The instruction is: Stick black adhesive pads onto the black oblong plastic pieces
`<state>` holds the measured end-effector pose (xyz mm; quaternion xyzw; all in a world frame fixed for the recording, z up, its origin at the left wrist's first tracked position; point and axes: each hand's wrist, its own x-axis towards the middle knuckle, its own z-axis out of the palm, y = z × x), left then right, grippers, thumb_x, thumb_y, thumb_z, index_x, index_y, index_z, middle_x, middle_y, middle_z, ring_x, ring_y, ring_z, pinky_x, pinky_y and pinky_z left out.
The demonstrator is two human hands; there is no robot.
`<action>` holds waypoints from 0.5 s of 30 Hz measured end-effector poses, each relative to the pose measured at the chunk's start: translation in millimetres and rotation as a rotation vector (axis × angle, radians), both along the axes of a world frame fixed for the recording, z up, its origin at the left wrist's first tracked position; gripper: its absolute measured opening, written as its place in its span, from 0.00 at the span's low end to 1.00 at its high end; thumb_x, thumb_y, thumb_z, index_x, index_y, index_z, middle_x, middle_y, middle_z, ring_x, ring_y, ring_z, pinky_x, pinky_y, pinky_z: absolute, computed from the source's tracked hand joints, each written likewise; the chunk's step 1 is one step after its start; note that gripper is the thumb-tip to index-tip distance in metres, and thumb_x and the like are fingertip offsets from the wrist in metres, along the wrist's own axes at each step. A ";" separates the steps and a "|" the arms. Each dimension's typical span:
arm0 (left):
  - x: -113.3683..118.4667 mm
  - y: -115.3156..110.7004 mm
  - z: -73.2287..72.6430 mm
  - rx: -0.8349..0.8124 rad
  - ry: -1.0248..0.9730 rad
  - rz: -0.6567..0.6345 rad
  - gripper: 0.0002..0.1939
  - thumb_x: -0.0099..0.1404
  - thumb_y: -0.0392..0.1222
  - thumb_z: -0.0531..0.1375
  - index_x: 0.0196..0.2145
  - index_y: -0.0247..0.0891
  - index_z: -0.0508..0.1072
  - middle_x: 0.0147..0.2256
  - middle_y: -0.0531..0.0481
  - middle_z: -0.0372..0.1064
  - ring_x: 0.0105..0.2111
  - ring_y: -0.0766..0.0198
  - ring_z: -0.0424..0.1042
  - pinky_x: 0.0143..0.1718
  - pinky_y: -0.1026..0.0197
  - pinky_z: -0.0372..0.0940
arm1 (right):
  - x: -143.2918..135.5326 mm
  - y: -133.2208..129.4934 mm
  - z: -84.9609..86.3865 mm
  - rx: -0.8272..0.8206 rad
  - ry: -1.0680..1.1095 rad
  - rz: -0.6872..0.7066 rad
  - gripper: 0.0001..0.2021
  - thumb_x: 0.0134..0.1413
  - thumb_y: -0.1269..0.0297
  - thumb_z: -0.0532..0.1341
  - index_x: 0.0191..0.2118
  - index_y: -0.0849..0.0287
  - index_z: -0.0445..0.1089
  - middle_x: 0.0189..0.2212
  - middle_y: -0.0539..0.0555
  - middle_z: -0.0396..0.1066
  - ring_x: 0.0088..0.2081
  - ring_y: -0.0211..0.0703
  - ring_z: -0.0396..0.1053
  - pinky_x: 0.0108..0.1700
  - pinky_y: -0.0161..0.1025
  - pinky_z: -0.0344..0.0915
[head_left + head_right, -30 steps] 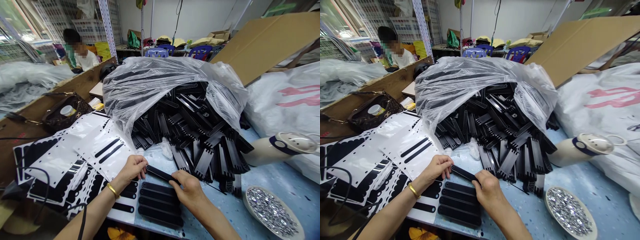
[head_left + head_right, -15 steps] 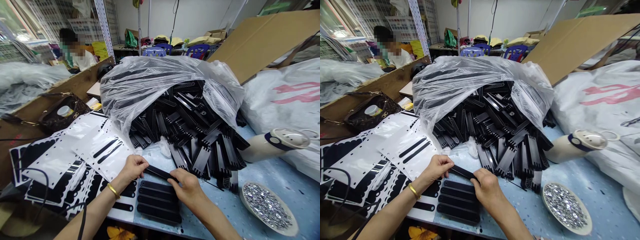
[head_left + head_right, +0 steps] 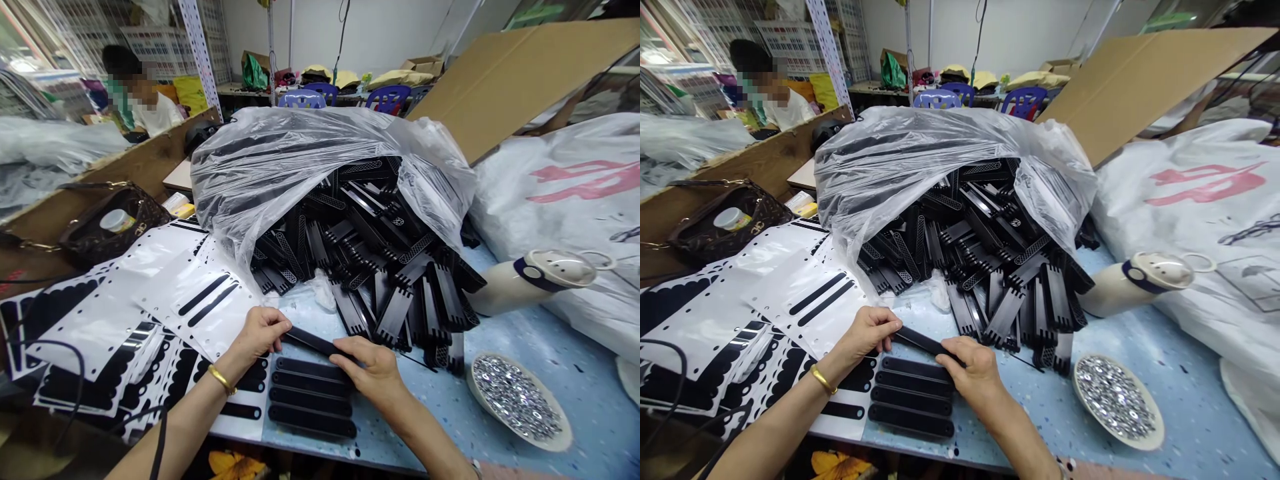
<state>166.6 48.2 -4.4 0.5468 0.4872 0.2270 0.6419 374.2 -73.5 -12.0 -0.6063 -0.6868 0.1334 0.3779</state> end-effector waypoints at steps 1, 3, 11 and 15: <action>0.0 -0.1 -0.4 0.002 0.001 0.000 0.08 0.52 0.41 0.63 0.21 0.33 0.72 0.11 0.58 0.61 0.11 0.69 0.65 0.10 0.72 0.53 | -0.1 -0.6 -1.1 0.007 0.006 -0.002 0.10 0.61 0.61 0.60 0.37 0.55 0.79 0.30 0.53 0.80 0.31 0.42 0.78 0.35 0.35 0.75; -0.2 -0.3 -1.1 0.007 0.002 -0.001 0.08 0.52 0.41 0.63 0.21 0.33 0.72 0.11 0.58 0.61 0.11 0.70 0.64 0.10 0.72 0.53 | -0.7 -2.1 -3.1 0.021 0.014 -0.008 0.10 0.61 0.61 0.59 0.38 0.55 0.79 0.31 0.53 0.80 0.32 0.43 0.78 0.36 0.36 0.75; -1.9 -0.2 -2.9 0.021 -0.002 -0.023 0.09 0.52 0.43 0.63 0.21 0.33 0.73 0.11 0.56 0.62 0.11 0.70 0.63 0.12 0.72 0.53 | -3.4 -5.6 -2.5 0.100 0.027 -0.007 0.09 0.62 0.63 0.60 0.40 0.58 0.78 0.32 0.56 0.79 0.34 0.43 0.78 0.37 0.37 0.75; -2.8 0.2 -5.5 0.036 -0.008 -0.023 0.10 0.51 0.45 0.63 0.21 0.34 0.73 0.11 0.56 0.62 0.11 0.69 0.64 0.11 0.72 0.53 | -2.8 -5.1 -3.5 0.115 0.029 -0.007 0.10 0.62 0.62 0.60 0.41 0.58 0.77 0.32 0.56 0.79 0.33 0.43 0.78 0.37 0.37 0.76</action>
